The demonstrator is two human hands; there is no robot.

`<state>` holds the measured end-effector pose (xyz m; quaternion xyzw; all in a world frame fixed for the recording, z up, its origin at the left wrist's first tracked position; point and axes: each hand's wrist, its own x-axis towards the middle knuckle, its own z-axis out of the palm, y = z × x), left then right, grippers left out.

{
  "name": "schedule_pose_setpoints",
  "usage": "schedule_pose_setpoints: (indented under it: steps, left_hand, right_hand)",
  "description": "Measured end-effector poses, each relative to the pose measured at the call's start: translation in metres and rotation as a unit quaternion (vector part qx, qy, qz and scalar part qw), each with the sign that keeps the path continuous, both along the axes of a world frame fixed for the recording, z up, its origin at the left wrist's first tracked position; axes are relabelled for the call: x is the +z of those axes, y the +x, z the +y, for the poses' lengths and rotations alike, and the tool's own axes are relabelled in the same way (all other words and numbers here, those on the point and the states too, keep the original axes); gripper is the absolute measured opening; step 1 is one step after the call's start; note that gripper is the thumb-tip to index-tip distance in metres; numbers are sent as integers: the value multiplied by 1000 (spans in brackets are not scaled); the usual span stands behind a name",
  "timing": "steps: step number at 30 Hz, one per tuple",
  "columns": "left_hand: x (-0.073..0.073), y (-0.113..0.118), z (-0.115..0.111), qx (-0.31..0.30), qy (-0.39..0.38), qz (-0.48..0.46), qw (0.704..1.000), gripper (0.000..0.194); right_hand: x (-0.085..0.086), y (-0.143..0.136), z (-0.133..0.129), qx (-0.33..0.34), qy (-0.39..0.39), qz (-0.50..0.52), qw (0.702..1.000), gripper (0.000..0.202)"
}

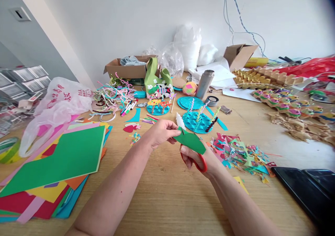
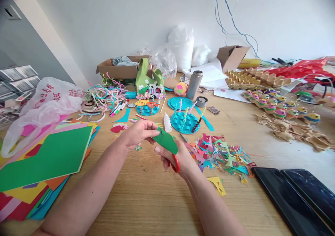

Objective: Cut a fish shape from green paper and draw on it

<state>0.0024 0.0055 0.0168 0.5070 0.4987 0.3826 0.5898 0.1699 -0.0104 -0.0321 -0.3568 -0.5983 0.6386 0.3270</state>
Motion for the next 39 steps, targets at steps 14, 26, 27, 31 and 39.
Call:
schedule_pose_setpoints:
  steps: [14, 26, 27, 31, 39]
  left_hand:
    - [-2, -1, 2, -3, -12, -3, 1000, 9]
    - [-3, -2, 2, -11, -4, -2, 1000, 9]
    - [-3, -2, 2, -12, -4, -2, 1000, 9]
    - [-4, -2, 1, -23, -2, -5, 1000, 13]
    - [-4, -3, 2, -27, -5, -8, 1000, 17]
  right_hand:
    - [-3, 1, 1, 9, 14, -14, 1000, 44]
    - [1, 0, -1, -3, 16, -39, 999, 45]
    - [0, 0, 0, -3, 12, -35, 999, 45]
    - [1, -1, 0, -5, 9, -19, 1000, 46]
    - [7, 0, -2, -5, 14, -42, 999, 42]
